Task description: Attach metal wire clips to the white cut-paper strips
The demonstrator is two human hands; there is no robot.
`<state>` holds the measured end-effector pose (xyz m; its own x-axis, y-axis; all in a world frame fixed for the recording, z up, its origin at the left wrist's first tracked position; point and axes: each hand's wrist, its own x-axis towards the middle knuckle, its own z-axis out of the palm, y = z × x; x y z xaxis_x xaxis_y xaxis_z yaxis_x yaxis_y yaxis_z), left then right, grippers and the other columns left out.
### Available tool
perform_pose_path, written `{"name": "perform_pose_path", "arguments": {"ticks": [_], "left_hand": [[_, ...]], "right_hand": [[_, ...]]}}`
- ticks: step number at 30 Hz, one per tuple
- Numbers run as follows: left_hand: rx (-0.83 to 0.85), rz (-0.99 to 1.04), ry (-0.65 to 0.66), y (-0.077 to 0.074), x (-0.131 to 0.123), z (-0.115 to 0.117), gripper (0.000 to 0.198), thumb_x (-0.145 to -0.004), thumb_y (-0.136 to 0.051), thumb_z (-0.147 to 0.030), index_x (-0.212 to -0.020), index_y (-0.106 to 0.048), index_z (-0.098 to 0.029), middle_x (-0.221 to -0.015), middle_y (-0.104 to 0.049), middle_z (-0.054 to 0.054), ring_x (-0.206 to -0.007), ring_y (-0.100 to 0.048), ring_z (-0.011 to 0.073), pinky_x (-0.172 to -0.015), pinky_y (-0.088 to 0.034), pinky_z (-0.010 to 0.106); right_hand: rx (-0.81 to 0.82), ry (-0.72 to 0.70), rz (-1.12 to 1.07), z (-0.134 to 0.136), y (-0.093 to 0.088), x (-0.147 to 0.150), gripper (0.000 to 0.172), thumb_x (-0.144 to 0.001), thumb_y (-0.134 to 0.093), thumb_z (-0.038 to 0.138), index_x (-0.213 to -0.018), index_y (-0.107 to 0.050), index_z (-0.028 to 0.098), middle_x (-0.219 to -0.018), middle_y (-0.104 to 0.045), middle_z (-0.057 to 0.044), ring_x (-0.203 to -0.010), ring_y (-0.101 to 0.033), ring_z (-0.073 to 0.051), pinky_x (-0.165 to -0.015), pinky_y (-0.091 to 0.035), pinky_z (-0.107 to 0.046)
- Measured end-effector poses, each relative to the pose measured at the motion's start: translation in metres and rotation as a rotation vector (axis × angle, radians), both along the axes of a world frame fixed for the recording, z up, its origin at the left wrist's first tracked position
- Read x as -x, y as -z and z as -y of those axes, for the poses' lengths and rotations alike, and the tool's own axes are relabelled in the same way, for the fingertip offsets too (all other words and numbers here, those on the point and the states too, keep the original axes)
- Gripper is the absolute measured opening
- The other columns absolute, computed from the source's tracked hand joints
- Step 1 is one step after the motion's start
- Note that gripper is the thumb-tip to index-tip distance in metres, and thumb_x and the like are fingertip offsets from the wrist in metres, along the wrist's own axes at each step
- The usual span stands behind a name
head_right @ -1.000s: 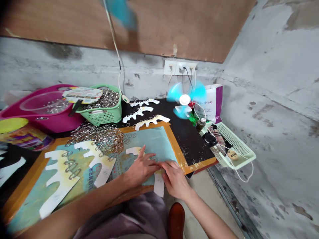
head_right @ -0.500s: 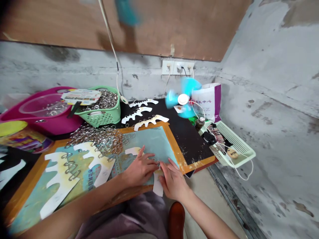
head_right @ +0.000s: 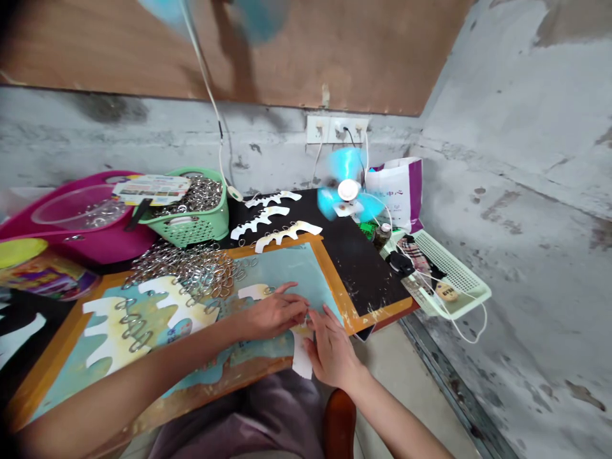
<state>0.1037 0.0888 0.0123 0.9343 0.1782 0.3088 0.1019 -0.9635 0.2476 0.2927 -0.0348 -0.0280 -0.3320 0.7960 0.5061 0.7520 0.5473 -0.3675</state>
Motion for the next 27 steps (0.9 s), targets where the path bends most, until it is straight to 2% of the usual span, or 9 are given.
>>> {"name": "perform_pose_path", "arguments": {"ticks": [6,9,12,17,23,27], "left_hand": [[-0.15,-0.008,0.036,0.002,0.008,0.007,0.021,-0.1,-0.034,-0.009,-0.096,-0.054,-0.016,-0.086,-0.066,0.002,-0.097,-0.061,0.0162,-0.118,-0.027,0.047],[-0.237,-0.017,-0.016,0.004,0.012,0.012,0.027,-0.1,-0.032,-0.007,-0.091,-0.055,-0.018,-0.083,-0.064,0.001,-0.095,-0.062,0.0159,-0.119,-0.026,0.046],[-0.202,-0.03,-0.074,0.008,0.014,0.015,0.026,-0.099,-0.033,-0.008,-0.091,-0.055,-0.02,-0.083,-0.065,-0.001,-0.091,-0.063,0.0139,-0.121,-0.023,0.045],[-0.075,-0.044,-0.181,0.011,0.019,0.019,0.022,-0.097,-0.033,-0.009,-0.095,-0.052,-0.021,-0.087,-0.068,-0.002,-0.089,-0.065,0.0134,-0.12,-0.025,0.048],[-0.034,-0.033,-0.109,-0.001,0.026,0.027,0.031,-0.087,-0.041,-0.009,-0.116,-0.044,-0.019,-0.108,-0.069,0.006,-0.113,-0.06,0.0216,-0.119,-0.022,0.058],[-0.046,-0.011,-0.144,-0.002,0.023,0.03,0.03,-0.09,-0.042,-0.012,-0.119,-0.045,-0.017,-0.107,-0.069,0.009,-0.112,-0.061,0.0221,-0.119,-0.022,0.059]], "right_hand": [[0.023,0.009,-0.006,-0.001,0.002,0.0,0.065,-0.091,-0.05,0.016,-0.149,-0.021,0.013,-0.108,-0.069,-0.012,-0.11,-0.061,-0.031,-0.112,-0.035,-0.063],[0.047,0.004,-0.012,-0.001,-0.002,0.0,0.06,-0.091,-0.051,0.015,-0.146,-0.027,0.015,-0.111,-0.068,-0.012,-0.108,-0.061,-0.031,-0.112,-0.033,-0.062],[0.072,0.001,-0.023,-0.005,-0.008,0.002,0.051,-0.09,-0.049,0.013,-0.14,-0.037,0.017,-0.108,-0.067,-0.01,-0.103,-0.06,-0.029,-0.111,-0.033,-0.062],[0.079,-0.007,0.043,-0.019,-0.015,0.008,0.04,-0.09,-0.043,0.01,-0.128,-0.054,0.018,-0.086,-0.058,-0.006,-0.087,-0.056,-0.026,-0.107,-0.038,-0.06],[0.109,0.028,0.094,-0.023,-0.012,0.014,0.041,-0.084,-0.047,0.008,-0.123,-0.058,0.014,-0.087,-0.051,-0.007,-0.087,-0.052,-0.026,-0.108,-0.039,-0.059],[0.064,0.083,0.115,-0.021,-0.006,0.017,0.03,-0.085,-0.046,0.01,-0.11,-0.062,0.013,-0.084,-0.052,-0.008,-0.086,-0.052,-0.027,-0.108,-0.04,-0.059]]}}
